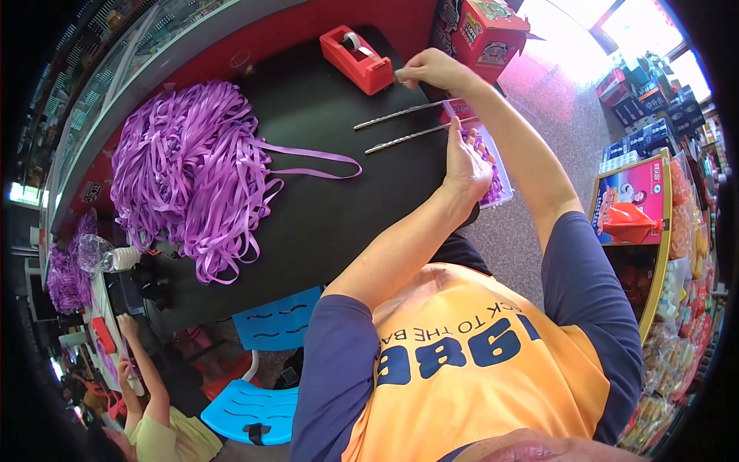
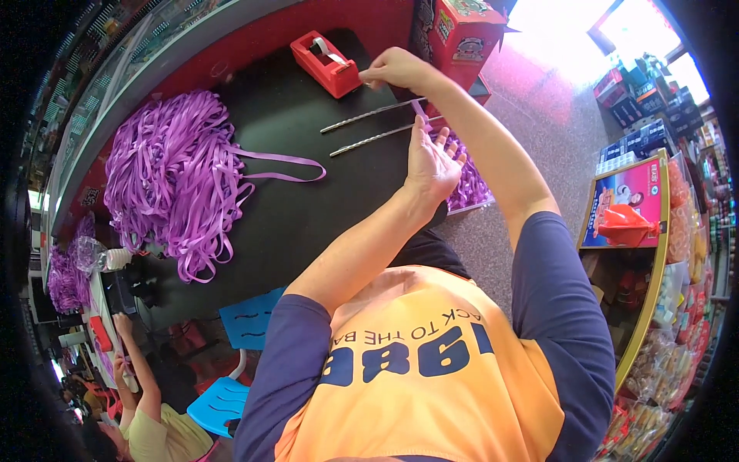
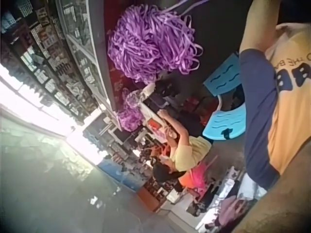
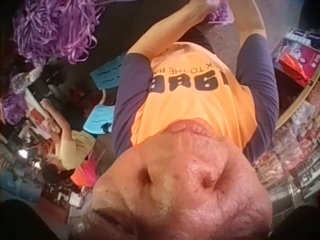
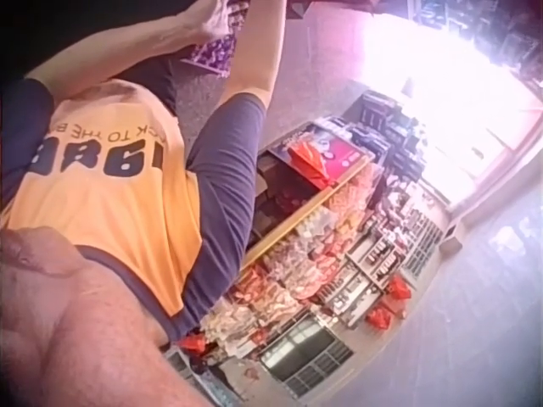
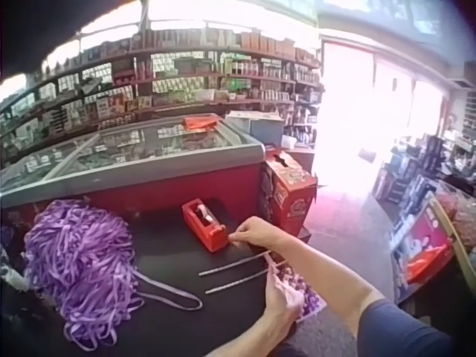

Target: Bundling and securing purple ribbons using a metal rod jig and twist ties.

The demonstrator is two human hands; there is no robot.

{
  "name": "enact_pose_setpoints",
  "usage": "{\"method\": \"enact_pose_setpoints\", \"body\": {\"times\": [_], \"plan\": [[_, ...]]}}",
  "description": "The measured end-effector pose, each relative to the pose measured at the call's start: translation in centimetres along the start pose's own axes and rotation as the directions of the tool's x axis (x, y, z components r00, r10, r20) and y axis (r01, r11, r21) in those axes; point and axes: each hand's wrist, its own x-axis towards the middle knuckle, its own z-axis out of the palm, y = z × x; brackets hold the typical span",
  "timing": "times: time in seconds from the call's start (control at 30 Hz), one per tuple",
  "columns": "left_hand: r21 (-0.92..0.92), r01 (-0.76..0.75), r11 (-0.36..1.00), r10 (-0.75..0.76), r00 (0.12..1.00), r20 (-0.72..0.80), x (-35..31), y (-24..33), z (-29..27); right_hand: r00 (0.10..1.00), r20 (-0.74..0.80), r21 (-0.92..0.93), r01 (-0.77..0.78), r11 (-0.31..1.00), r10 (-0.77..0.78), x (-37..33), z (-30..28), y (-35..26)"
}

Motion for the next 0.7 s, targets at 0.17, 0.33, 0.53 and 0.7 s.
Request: {"method": "enact_pose_setpoints", "body": {"times": [0.17, 0.33, 0.53, 0.7], "plan": [[0.001, -0.009, 1.0, 0.009, 0.999, -0.038, 0.4, 0.1, -0.6, 0.974, 0.181, 0.206, -0.171, 0.964, 0.134, -6.8, -4.2, 0.8], [0.105, -0.044, 0.993, 0.048, 0.998, -0.036, 0.3, 0.1, -0.4, 0.97, 0.142, 0.044, -0.204, 0.978, 0.196, -12.3, -6.1, 2.2], [0.18, -0.007, 0.984, 0.015, 0.999, -0.043, 0.0, 0.3, -0.1, 0.982, 0.104, -0.158, -0.138, 0.978, 0.156, -14.1, -5.3, 2.2], [0.183, -0.007, 0.983, 0.018, 0.998, -0.057, -0.2, 0.2, 0.1, 0.989, 0.07, -0.314, -0.101, 0.944, 0.129, -14.5, -4.6, 1.5]]}}
